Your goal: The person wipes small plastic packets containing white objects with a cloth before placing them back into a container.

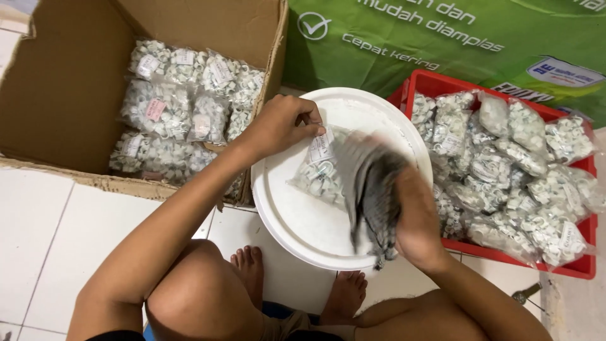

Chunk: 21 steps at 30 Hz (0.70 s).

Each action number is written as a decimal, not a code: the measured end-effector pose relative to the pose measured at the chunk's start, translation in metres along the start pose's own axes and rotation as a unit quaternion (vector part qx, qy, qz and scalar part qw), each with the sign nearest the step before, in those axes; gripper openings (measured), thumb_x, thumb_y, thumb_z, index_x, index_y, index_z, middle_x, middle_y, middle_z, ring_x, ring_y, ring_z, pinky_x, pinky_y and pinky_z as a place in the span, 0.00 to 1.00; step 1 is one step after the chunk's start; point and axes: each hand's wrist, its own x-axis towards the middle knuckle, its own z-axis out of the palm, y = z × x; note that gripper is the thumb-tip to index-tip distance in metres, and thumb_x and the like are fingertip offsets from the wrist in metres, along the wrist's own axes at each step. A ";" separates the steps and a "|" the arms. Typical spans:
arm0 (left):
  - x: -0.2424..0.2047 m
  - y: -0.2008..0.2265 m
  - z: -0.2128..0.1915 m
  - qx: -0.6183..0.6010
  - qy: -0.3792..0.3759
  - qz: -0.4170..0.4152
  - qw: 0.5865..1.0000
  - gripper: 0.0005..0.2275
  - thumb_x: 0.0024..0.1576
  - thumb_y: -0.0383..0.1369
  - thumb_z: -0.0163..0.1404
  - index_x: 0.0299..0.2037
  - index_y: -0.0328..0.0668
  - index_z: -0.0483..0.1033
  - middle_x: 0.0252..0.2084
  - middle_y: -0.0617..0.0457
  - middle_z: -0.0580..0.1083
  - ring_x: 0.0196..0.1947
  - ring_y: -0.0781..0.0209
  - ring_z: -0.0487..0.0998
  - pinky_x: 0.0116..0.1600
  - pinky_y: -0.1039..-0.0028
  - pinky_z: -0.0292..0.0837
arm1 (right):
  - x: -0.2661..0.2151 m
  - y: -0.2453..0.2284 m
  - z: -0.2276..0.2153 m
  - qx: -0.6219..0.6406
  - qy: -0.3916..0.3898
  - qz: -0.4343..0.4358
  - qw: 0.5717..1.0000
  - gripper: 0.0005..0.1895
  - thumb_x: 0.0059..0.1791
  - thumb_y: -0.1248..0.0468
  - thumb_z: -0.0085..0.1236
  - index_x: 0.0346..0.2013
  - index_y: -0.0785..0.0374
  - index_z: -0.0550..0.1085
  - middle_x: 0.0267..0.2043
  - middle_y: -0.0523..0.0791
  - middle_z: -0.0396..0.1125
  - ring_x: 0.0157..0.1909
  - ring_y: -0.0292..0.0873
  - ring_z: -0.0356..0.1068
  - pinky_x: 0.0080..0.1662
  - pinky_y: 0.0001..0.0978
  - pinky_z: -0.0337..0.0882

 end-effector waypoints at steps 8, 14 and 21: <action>-0.001 -0.009 0.000 -0.003 -0.001 0.020 1.000 0.00 0.56 0.28 0.57 0.34 0.43 0.80 0.30 0.46 0.80 0.32 0.41 0.82 0.39 0.56 0.76 | 0.039 0.064 0.022 -0.525 -0.273 -0.340 0.731 0.22 0.59 0.61 0.33 0.65 0.63 0.68 0.69 0.52 0.62 0.75 0.53 0.54 0.75 0.50 0.47; -0.001 -0.008 0.002 -0.005 0.020 0.011 1.000 0.02 0.56 0.25 0.56 0.33 0.42 0.78 0.28 0.48 0.80 0.29 0.48 0.82 0.37 0.62 0.76 | 0.013 0.069 0.027 -0.481 -0.349 -0.382 0.708 0.20 0.58 0.64 0.41 0.63 0.67 0.68 0.67 0.53 0.64 0.73 0.51 0.59 0.73 0.46 0.53; -0.006 0.001 -0.001 -0.005 0.009 0.026 1.000 0.02 0.58 0.25 0.54 0.34 0.41 0.77 0.30 0.46 0.80 0.31 0.45 0.82 0.38 0.62 0.76 | 0.011 -0.011 0.005 -0.211 -0.499 0.008 0.840 0.21 0.55 0.73 0.38 0.63 0.76 0.66 0.66 0.63 0.63 0.68 0.64 0.61 0.70 0.61 0.56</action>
